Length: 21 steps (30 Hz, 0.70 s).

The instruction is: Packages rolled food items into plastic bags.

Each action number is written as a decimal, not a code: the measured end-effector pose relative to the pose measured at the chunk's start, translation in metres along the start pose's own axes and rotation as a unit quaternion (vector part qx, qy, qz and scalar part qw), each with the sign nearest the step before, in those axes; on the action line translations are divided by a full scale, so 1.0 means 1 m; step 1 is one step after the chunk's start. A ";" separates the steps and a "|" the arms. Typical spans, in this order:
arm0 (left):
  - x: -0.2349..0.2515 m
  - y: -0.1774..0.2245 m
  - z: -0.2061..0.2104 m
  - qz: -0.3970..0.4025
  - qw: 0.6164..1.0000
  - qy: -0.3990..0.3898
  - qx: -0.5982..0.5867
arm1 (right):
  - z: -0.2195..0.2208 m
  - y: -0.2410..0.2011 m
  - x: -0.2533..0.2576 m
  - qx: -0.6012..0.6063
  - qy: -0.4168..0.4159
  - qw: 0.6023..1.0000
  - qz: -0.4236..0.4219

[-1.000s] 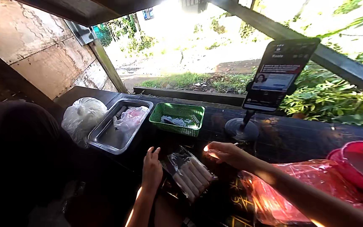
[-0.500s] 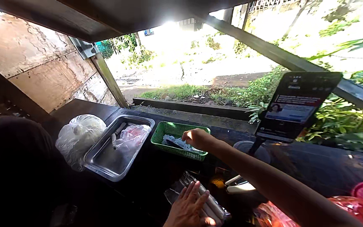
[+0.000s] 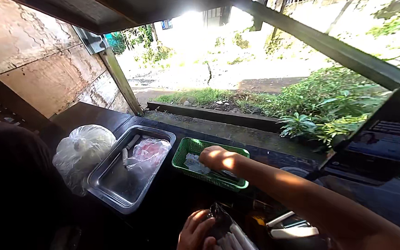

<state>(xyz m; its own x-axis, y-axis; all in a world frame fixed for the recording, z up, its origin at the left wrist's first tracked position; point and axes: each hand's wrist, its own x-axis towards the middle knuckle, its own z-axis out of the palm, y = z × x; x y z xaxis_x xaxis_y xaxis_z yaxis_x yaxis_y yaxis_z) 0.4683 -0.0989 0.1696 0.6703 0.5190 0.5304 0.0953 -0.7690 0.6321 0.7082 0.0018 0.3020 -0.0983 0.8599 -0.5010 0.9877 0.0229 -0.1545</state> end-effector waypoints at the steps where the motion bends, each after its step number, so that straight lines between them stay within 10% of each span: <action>1: 0.000 -0.002 0.000 -0.001 0.999 0.037 -0.005 | 0.000 0.004 0.001 0.007 0.000 1.000 0.017; 13: -0.004 -0.005 0.000 -0.011 0.990 0.137 0.002 | 0.002 -0.028 0.033 0.103 0.023 0.983 0.149; 21: -0.004 -0.004 0.001 -0.028 0.991 0.134 -0.003 | 0.004 0.000 0.035 0.171 0.057 0.981 0.078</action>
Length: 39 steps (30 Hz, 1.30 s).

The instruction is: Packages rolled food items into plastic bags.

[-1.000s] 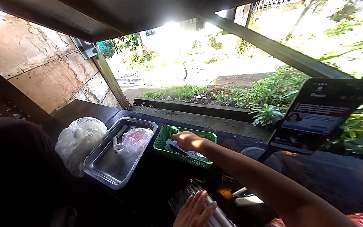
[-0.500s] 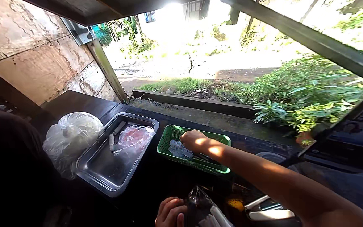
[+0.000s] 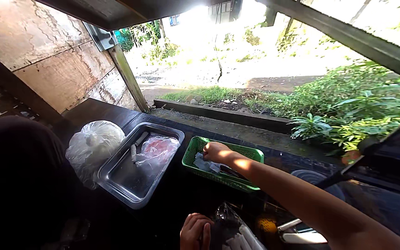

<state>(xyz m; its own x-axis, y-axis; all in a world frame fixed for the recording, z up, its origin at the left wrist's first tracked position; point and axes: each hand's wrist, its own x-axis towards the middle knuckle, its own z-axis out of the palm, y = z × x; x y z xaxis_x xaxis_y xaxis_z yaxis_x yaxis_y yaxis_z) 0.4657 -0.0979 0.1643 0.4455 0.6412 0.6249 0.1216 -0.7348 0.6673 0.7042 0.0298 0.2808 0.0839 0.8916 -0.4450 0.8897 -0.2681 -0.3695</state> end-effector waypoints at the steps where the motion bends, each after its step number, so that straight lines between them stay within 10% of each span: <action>1: 0.000 0.001 0.000 -0.006 1.000 -0.001 0.000 | -0.001 0.002 -0.004 0.011 0.010 1.000 -0.006; 10: 0.000 0.009 -0.007 -0.137 0.984 0.034 0.114 | 0.000 0.019 -0.067 0.097 0.151 0.976 -0.124; 18: 0.028 0.057 -0.043 -0.421 0.847 -0.246 0.210 | 0.042 -0.001 -0.144 0.061 0.010 0.966 -0.251; 27: 0.033 0.062 -0.044 -0.460 0.849 -0.219 0.140 | 0.068 -0.041 -0.123 -0.186 -0.157 0.944 -0.225; 39: 0.038 0.066 -0.038 -0.459 0.806 -0.289 0.237 | 0.065 -0.050 -0.117 -0.215 -0.199 0.935 -0.201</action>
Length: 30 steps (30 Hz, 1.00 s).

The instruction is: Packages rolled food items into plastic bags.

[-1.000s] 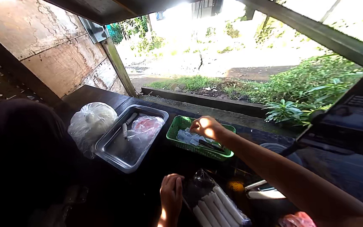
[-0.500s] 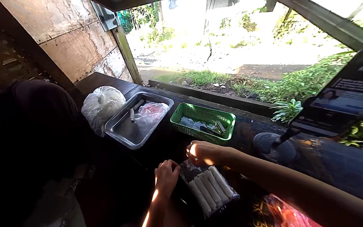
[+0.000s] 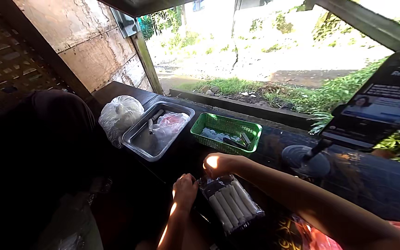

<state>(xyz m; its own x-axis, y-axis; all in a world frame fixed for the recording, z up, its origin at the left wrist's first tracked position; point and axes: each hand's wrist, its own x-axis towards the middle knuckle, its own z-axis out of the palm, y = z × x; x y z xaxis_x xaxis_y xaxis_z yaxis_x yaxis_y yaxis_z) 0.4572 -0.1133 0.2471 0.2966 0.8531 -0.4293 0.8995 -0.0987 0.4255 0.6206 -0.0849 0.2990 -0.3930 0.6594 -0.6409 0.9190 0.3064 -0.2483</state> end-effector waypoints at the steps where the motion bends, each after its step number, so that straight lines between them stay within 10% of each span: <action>1: -0.002 -0.001 0.000 0.008 1.000 0.011 -0.011 | 0.000 0.000 0.001 0.000 0.002 1.000 -0.003; 9: -0.005 -0.011 0.002 0.083 0.975 0.038 -0.200 | 0.002 0.000 0.008 0.035 0.028 0.998 -0.044; 14: -0.003 -0.010 0.017 0.041 0.886 0.000 -0.461 | -0.001 -0.003 0.006 0.019 0.033 0.999 -0.039; 30: -0.006 -0.011 0.030 0.019 0.875 0.024 -0.483 | -0.002 -0.006 0.007 0.014 0.038 0.998 -0.052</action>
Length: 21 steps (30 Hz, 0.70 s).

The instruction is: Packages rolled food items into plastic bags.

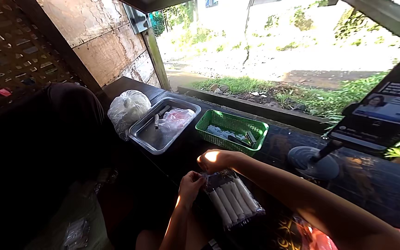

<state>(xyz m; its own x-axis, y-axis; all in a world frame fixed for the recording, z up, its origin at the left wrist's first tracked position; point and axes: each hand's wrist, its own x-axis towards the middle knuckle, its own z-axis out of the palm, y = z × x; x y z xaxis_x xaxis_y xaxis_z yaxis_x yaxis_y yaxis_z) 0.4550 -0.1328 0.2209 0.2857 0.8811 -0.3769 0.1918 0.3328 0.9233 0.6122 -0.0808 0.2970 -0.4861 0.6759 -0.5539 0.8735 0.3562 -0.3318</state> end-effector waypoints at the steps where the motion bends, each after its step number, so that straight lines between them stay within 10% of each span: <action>1: -0.001 -0.001 0.001 0.003 1.000 0.004 -0.002 | 0.002 0.003 0.000 0.012 0.005 1.000 -0.004; 12: -0.001 -0.009 0.003 0.036 0.999 0.024 0.008 | 0.007 0.018 -0.012 -0.002 0.003 1.000 0.028; 21: -0.005 -0.013 0.001 0.076 0.997 0.004 0.002 | 0.077 0.046 -0.016 -0.043 0.334 0.926 -0.170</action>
<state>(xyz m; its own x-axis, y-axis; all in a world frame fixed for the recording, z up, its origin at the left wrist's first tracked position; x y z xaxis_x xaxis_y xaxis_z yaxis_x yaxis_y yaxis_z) 0.4516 -0.1417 0.2112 0.3042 0.9241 -0.2312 0.1513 0.1928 0.9695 0.6579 -0.1245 0.2321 -0.6336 0.7530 0.1773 0.6857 0.6528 -0.3221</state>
